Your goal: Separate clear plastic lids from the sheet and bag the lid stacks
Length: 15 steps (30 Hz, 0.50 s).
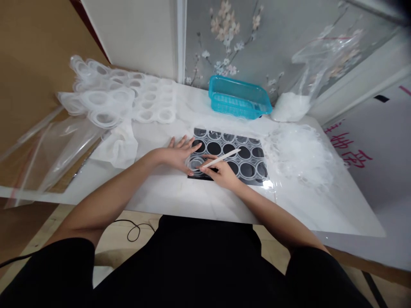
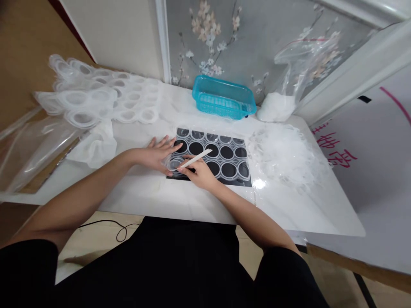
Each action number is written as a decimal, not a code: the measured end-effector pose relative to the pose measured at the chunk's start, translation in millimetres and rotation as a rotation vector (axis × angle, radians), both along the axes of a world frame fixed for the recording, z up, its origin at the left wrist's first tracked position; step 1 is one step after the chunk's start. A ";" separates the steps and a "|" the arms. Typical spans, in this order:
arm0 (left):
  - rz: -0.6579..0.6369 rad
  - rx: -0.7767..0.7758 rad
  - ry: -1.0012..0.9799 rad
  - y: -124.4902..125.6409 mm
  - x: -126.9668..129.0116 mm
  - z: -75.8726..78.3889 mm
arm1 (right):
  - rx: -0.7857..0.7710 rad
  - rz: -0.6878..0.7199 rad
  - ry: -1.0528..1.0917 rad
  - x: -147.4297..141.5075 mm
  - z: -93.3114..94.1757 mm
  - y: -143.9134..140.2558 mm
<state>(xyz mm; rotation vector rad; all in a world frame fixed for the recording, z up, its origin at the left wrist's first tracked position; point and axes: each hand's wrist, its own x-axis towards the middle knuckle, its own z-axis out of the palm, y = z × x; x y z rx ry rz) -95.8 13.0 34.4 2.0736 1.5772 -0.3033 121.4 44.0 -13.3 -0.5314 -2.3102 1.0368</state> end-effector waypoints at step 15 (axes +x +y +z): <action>0.019 0.108 0.005 -4.5 13.6 -2.7 | 0.673 0.006 -0.215 -7.2 10.5 1.3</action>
